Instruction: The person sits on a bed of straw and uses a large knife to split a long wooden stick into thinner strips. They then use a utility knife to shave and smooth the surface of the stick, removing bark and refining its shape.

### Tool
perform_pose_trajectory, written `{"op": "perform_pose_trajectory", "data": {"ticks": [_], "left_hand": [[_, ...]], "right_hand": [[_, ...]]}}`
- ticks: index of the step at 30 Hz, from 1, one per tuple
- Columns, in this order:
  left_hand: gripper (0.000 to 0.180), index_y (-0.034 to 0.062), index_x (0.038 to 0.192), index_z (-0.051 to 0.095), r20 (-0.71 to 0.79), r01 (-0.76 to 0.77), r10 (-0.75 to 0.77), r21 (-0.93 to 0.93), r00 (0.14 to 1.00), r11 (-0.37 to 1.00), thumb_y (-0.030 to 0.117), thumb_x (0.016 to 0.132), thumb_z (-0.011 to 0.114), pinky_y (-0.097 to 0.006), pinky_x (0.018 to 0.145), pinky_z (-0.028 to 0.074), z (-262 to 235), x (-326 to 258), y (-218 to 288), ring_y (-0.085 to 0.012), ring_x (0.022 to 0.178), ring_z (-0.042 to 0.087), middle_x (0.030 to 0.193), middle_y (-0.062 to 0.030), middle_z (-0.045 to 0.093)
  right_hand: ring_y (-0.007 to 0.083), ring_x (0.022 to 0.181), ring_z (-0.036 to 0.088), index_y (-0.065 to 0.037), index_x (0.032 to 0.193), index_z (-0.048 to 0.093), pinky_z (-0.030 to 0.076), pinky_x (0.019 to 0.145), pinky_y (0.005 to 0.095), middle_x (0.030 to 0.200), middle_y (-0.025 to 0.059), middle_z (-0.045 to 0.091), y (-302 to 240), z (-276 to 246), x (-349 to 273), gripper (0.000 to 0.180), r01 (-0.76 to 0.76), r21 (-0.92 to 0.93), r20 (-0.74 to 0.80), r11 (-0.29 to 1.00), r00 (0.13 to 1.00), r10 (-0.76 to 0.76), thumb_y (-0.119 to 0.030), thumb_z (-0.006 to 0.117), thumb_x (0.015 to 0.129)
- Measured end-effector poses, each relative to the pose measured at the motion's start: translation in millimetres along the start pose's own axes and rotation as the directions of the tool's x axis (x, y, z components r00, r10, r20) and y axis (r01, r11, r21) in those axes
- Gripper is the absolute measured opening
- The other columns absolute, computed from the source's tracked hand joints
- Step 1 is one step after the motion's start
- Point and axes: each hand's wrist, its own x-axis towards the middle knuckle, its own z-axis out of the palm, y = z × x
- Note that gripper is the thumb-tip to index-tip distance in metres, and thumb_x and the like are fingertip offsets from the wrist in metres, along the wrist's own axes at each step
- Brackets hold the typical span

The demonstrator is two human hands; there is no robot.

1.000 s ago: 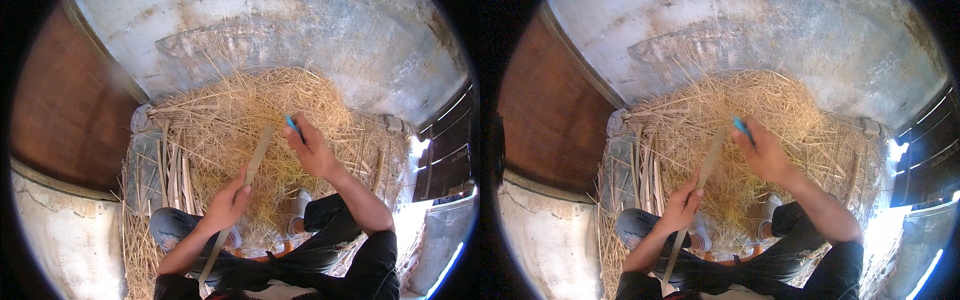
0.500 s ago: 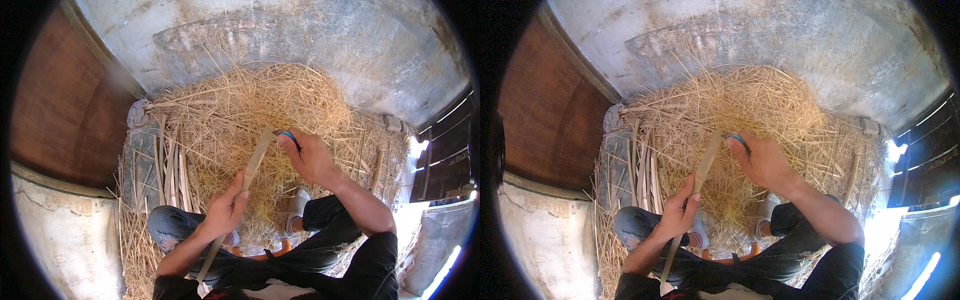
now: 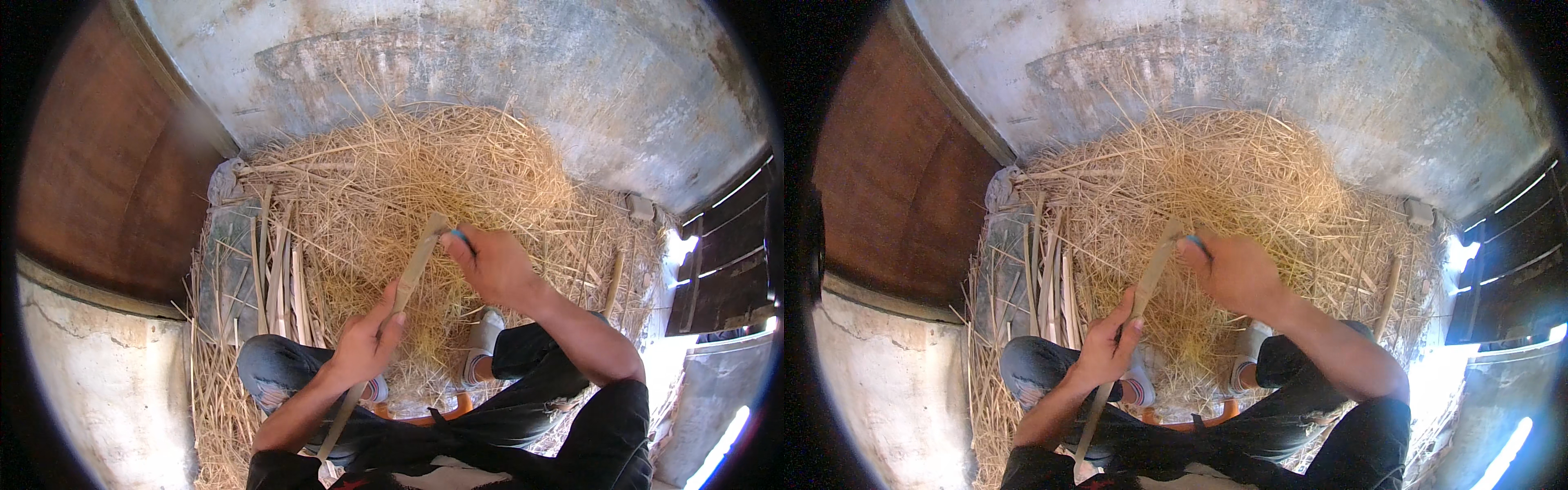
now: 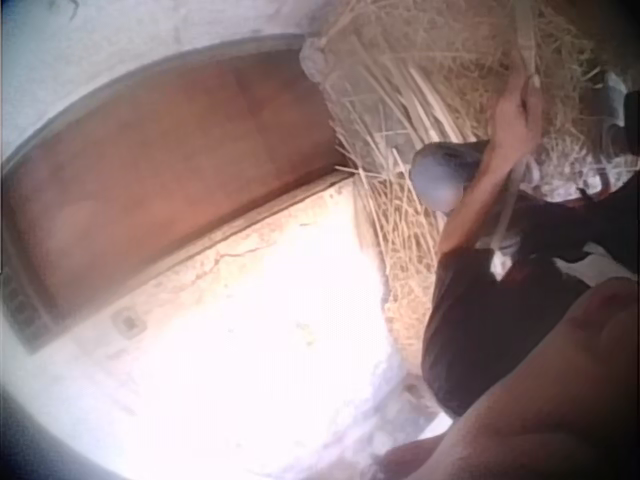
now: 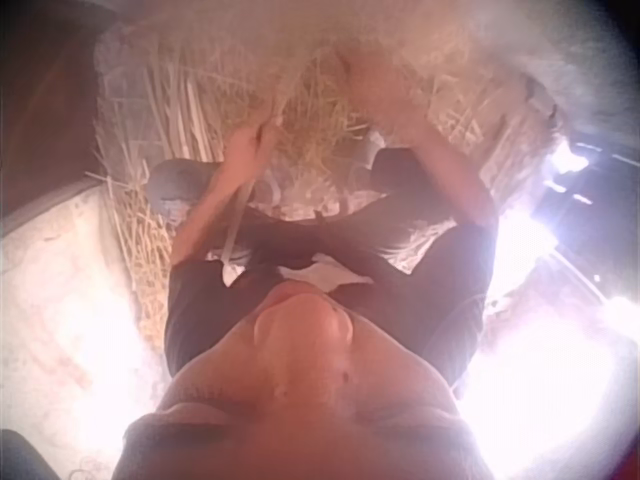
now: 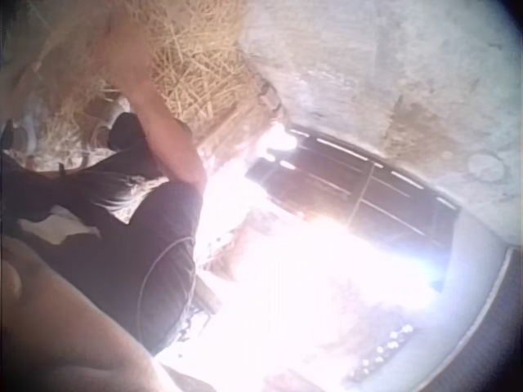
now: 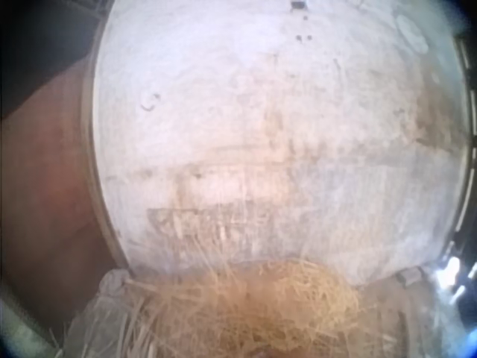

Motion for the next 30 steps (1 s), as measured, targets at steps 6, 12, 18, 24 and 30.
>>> {"op": "perform_pose_trajectory", "data": {"ticks": [6,12,18,24,30], "left_hand": [[0.052,-0.0019,0.146,0.044,-0.024,-0.002,0.002,-0.031,1.000,1.000,0.012,0.098,0.059,-0.029,0.049,0.045,0.5,-0.7,-1.0,-0.0133,0.047,0.055,0.056,-0.0078,0.051],[0.051,-0.0018,0.145,0.046,-0.017,0.003,-0.004,-0.021,1.000,1.000,0.012,0.098,0.059,-0.028,0.052,0.045,-1.0,-4.6,-6.8,-0.0096,0.052,0.052,0.061,-0.0063,0.051],[0.050,-0.0015,0.145,0.047,-0.032,0.031,-0.035,-0.122,0.999,0.992,0.012,0.099,0.059,-0.028,0.055,0.045,-3.4,-0.8,-10.8,-0.0096,0.057,0.051,0.066,-0.0077,0.053],[0.050,-0.0016,0.146,0.046,0.003,0.122,-0.123,-0.145,0.992,0.982,0.010,0.099,0.058,-0.026,0.061,0.047,-5.7,9.8,6.5,-0.0079,0.066,0.053,0.075,-0.0083,0.057],[0.052,-0.0037,0.148,0.042,0.011,0.119,-0.120,-0.213,0.993,0.970,0.008,0.099,0.058,-0.023,0.063,0.045,-4.5,5.4,-0.8,-0.0050,0.071,0.051,0.082,-0.0028,0.058]], "right_hand": [[0.0433,0.062,0.060,-0.002,0.096,0.062,0.046,0.059,0.0499,0.067,0.0235,0.059,-11.1,1.8,-6.5,0.039,-0.011,0.061,0.062,0.998,0.998,0.007,-0.038,0.050,0.104],[0.0409,0.056,0.057,-0.002,0.096,0.063,0.045,0.055,0.0471,0.064,0.0220,0.057,-17.1,-3.5,-0.2,0.040,-0.063,0.034,0.082,0.997,0.995,0.060,-0.039,0.052,0.103],[0.0410,0.059,0.061,-0.004,0.099,0.066,0.047,0.056,0.0485,0.063,0.0206,0.058,-21.4,3.6,-1.3,0.040,0.043,0.052,0.030,0.998,0.999,-0.044,-0.041,0.051,0.103],[0.0431,0.064,0.064,-0.008,0.107,0.066,0.051,0.059,0.0527,0.068,0.0200,0.063,-23.8,24.2,-22.6,0.040,0.116,-0.036,0.180,0.993,0.978,-0.108,-0.044,0.049,0.103],[0.0404,0.059,0.063,-0.007,0.103,0.065,0.049,0.055,0.0491,0.061,0.0201,0.059,-23.7,16.1,-11.0,0.037,0.061,0.059,0.115,0.996,0.991,-0.068,-0.040,0.049,0.104]]}}
